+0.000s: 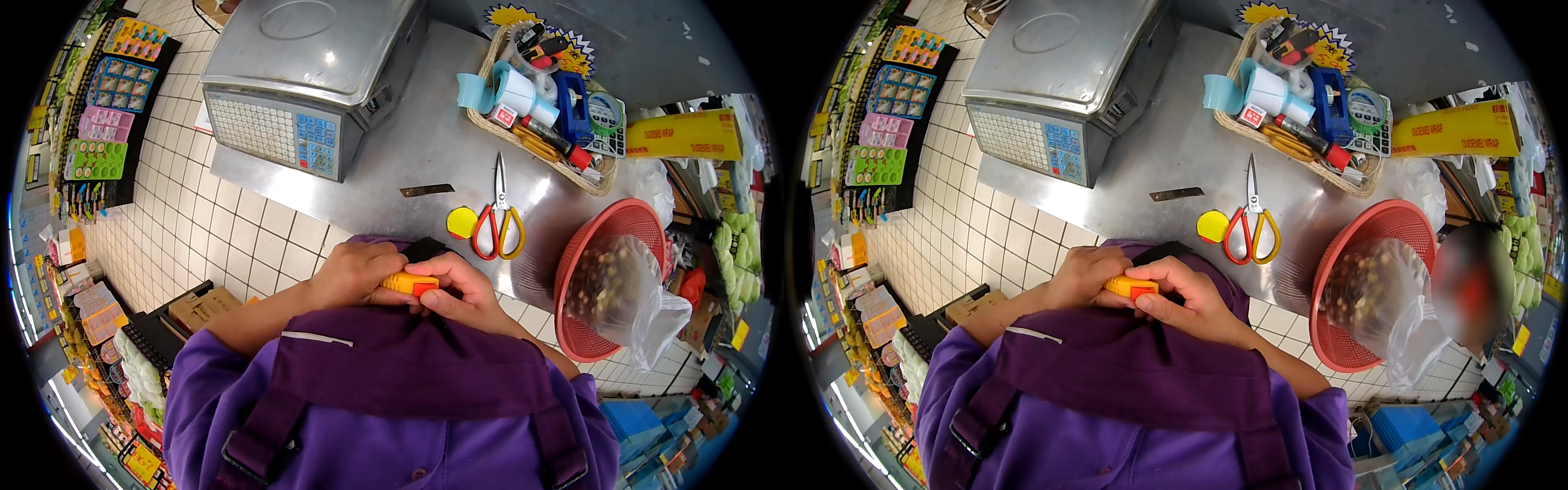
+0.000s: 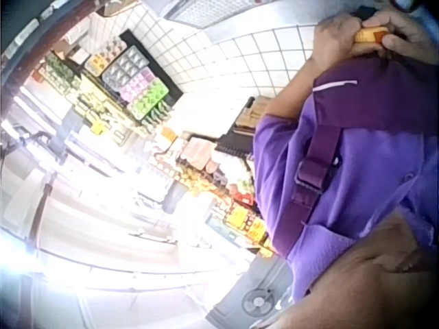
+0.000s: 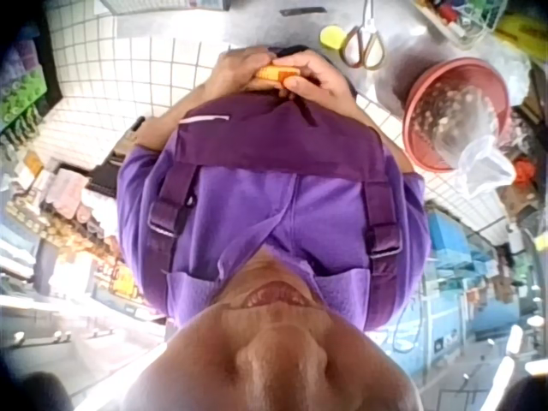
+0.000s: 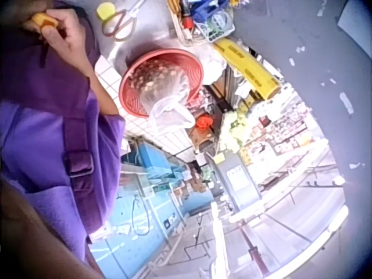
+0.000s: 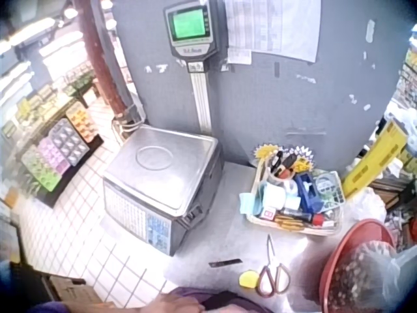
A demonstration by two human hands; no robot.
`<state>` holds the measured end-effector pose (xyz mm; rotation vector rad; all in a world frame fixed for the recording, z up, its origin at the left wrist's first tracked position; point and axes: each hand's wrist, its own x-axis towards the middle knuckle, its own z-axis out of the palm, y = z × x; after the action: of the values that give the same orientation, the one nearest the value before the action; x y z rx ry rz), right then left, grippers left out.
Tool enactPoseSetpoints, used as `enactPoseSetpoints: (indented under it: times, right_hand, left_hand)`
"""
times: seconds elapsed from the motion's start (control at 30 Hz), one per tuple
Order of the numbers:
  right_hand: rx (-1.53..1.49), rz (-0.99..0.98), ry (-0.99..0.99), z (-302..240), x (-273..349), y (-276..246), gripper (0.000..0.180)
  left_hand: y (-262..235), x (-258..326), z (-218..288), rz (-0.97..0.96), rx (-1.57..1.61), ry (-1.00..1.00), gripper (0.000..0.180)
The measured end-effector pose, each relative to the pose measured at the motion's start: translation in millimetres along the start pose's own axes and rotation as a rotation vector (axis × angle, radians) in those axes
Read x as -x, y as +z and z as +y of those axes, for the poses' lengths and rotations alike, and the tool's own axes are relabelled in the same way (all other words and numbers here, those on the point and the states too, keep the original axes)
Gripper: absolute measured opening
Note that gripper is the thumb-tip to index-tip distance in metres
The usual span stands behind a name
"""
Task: The person assembles a yellow utility knife by inserting a blade and securing the red locking mechanism. They then move to a sink area, briefly rinse the knife, and return to the counter to continue adjusting the blade and handle.
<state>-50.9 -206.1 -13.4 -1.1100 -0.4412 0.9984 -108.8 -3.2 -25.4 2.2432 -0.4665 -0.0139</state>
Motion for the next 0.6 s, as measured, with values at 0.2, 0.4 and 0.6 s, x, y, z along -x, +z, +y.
enactPoseSetpoints:
  times: [0.2,0.4,0.6]
  right_hand:
    - [0.63,0.234,-0.358,1.3,-4.2,-5.4,0.027]
    - [0.922,0.305,-0.588,-6.5,-11.4,-6.8,0.021]
    - [0.808,0.275,-0.461,-1.6,-10.8,-7.2,0.02]
  left_hand:
    - [-1.2,3.2,-1.3,0.008,0.043,-0.128,0.036]
    - [-2.6,4.5,0.2,-0.043,0.105,-0.243,0.037]
    - [-3.0,2.1,2.1,-0.09,0.233,-0.311,0.039]
